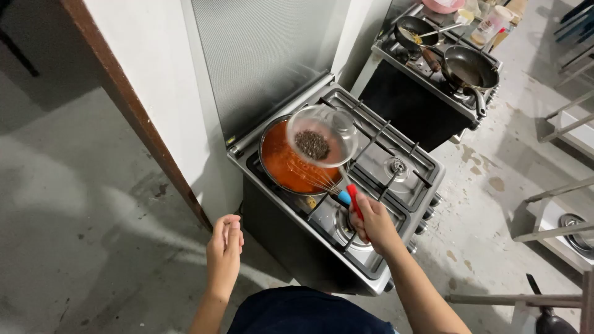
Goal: Preparing a sauce in a pot on a stove by whisking and using a strainer.
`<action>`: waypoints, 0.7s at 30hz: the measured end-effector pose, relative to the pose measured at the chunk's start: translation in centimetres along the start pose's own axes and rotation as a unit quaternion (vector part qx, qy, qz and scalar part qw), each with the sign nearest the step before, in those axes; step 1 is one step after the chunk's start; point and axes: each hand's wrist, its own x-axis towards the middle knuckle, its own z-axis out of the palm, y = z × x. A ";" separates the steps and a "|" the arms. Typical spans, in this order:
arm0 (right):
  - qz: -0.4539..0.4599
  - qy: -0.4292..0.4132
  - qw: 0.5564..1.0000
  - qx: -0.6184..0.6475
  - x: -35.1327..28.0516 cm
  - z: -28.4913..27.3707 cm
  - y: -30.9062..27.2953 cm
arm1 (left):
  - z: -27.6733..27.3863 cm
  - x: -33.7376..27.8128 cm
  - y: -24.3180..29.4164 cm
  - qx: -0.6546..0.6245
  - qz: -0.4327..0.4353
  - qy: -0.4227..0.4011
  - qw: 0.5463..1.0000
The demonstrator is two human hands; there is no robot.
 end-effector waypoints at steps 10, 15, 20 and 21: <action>0.012 0.023 1.000 -0.009 0.9 0.3 -1.1 | 0.2 0.0 1.3 0.008 -0.032 -0.004 0.999; -0.021 0.005 0.999 0.026 2.9 0.2 -0.2 | 0.2 0.0 1.4 0.006 -0.029 -0.011 1.000; -0.001 0.012 1.000 0.020 2.7 1.2 -1.6 | 0.0 0.1 0.5 -0.001 -0.024 -0.006 1.000; 0.001 0.031 0.999 0.030 3.0 1.4 -1.7 | -0.1 0.1 0.2 -0.001 -0.013 0.001 1.000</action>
